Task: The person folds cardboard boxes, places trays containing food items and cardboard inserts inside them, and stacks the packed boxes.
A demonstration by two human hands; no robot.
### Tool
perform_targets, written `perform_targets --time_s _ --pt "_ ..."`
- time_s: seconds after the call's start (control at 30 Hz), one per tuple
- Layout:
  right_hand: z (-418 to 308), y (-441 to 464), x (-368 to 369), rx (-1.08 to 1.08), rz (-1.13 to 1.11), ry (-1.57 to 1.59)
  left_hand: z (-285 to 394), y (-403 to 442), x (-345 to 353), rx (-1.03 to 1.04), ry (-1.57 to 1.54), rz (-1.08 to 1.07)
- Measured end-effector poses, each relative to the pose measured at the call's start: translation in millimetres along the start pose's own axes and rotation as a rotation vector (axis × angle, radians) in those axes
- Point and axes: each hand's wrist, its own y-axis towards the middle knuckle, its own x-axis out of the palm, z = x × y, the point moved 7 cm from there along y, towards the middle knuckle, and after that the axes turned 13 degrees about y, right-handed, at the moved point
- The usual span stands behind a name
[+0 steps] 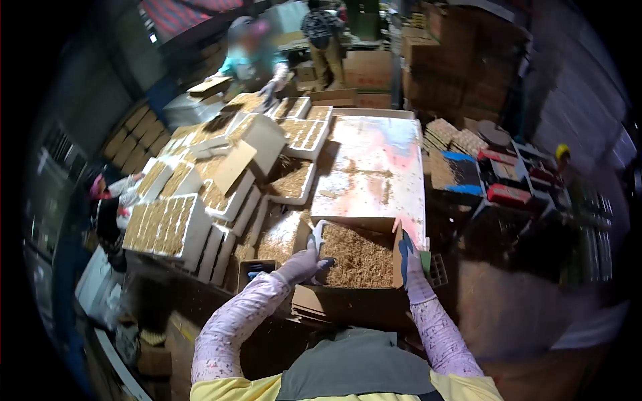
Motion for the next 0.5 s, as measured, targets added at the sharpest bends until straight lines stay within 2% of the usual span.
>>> perform_targets --time_s 0.07,0.1,0.13,0.17,0.2,0.23,0.33,0.4,0.43,0.47,0.5 --pt "6 9 -7 -0.005 -0.022 -0.058 -4 11 7 0.042 0.057 -0.037" --pt "1 6 -2 0.019 -0.002 0.004 24 -15 -26 0.091 0.138 0.124" --pt "-7 2 2 0.047 0.019 0.061 21 -4 -15 0.044 0.136 0.011" --pt "-4 5 1 0.025 -0.043 -0.017 10 23 18 0.031 0.297 -0.042" --pt "-20 -7 17 -0.004 -0.030 0.059 4 45 44 0.020 0.458 -0.096" --pt "-25 -12 22 -0.004 -0.033 0.011 30 17 20 -0.093 0.519 -0.214" --pt "-20 -3 15 -0.098 -0.067 -0.112 36 31 9 0.066 0.528 0.009" --pt "-12 5 -1 0.009 -0.005 -0.090 41 25 -9 0.144 0.489 0.014" --pt "-19 3 -1 -0.017 0.013 -0.180 58 -9 -40 0.308 0.431 0.131" --pt "-19 6 -1 -0.102 -0.028 -0.199 56 -15 -49 0.355 0.340 0.292" --pt "-19 4 -1 -0.092 -0.036 -0.199 48 -23 -66 0.346 0.306 0.335"
